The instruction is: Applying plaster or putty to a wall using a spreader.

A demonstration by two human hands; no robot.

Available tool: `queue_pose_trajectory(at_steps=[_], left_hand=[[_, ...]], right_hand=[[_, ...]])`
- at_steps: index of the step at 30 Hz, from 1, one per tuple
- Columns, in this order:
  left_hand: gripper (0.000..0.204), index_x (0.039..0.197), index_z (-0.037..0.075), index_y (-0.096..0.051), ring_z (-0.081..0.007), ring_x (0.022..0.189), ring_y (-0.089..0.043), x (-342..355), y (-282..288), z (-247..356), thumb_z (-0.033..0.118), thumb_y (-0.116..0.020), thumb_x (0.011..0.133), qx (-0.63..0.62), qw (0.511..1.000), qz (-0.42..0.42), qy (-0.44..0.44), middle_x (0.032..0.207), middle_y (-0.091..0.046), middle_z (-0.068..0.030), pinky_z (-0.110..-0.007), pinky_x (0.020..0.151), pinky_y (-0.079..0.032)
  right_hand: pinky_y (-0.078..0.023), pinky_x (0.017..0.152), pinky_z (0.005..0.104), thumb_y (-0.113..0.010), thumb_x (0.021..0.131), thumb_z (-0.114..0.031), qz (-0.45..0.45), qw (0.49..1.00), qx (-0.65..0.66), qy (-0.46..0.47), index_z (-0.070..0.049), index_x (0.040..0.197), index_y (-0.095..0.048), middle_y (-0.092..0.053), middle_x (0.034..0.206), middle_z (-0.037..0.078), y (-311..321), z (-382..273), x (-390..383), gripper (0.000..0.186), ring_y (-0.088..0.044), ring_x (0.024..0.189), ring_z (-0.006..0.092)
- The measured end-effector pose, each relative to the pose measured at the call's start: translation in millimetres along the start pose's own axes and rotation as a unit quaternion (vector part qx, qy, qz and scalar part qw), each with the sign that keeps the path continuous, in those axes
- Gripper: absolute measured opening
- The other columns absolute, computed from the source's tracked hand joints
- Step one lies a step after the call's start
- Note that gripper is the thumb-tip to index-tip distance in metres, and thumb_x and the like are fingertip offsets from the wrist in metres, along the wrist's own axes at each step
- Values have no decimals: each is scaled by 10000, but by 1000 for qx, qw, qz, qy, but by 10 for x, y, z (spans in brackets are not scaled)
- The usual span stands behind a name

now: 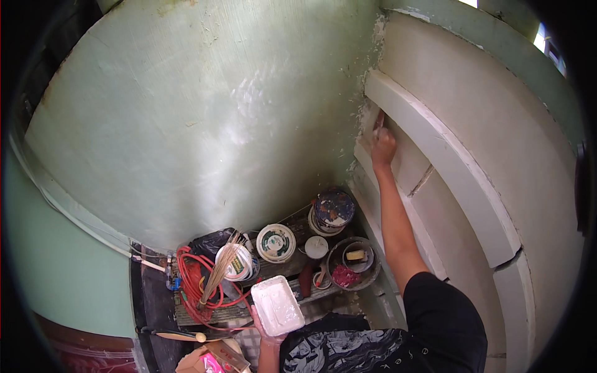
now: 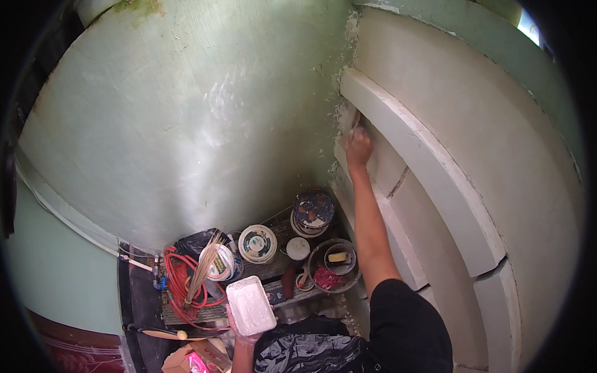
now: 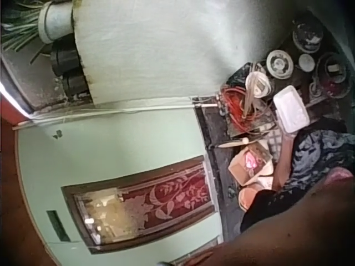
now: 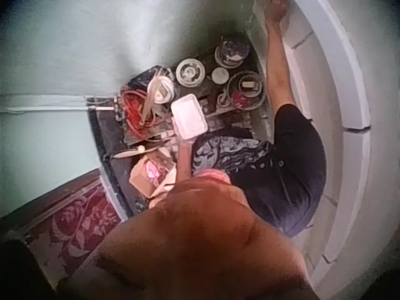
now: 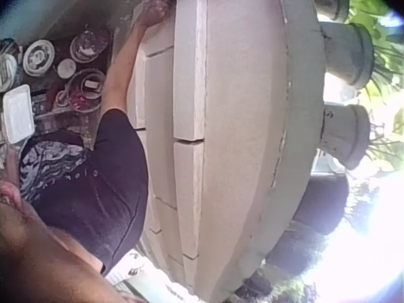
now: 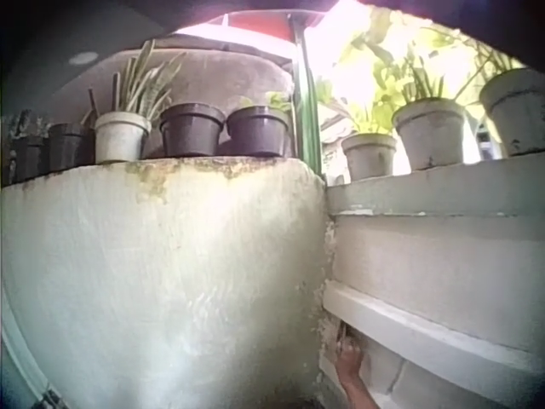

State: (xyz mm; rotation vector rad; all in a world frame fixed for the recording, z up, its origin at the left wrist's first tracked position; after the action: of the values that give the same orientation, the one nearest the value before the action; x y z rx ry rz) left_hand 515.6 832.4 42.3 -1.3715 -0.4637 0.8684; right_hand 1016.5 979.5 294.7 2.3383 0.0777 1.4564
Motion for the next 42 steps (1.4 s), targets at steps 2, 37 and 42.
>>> queue_pose_trajectory(at_steps=[2, 37, 42], left_hand=[[867, 1477, 192, -186, -482, 1146, -490, -8, 26, 9, 720, -393, 821, 0, 1000, 6, -10, 1409, -339, -250, -710, 864, -397], [885, 1471, 166, -206, -472, 1127, -506, 157, 316, 138, 731, -389, 815, -25, 999, 13, -16, 1412, -353, -228, -693, 878, -400], [891, 1475, 171, -194, -486, 1129, -498, 137, 404, 199, 732, -395, 813, -37, 999, 16, -30, 1421, -341, -231, -698, 883, -392]], right_hand=[[-465, 619, 454, -662, 722, -22, 20, 1000, 17, -3, -11, 825, -554, -599, 817, 201, 203, -72, -240, 150, -597, 748, 392], [-525, 549, 361, -553, 817, -86, -167, 920, -296, 193, -64, 990, -602, -600, 838, 73, 399, -438, 65, 181, -655, 691, 250], [-519, 529, 351, -569, 785, -86, -84, 917, -300, 248, -72, 914, -600, -594, 837, 86, 644, -943, 144, 134, -655, 666, 241]])
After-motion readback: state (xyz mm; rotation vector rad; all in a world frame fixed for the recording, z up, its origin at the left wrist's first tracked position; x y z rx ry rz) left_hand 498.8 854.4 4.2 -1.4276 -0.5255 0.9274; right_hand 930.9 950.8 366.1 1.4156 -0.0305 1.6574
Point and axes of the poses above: each hand's wrist, its own x-axis towards the middle knuckle, its own y-axis out of the back of the hand, z = x × y, the point moved 9 cm from there along x, towards the middle knuckle
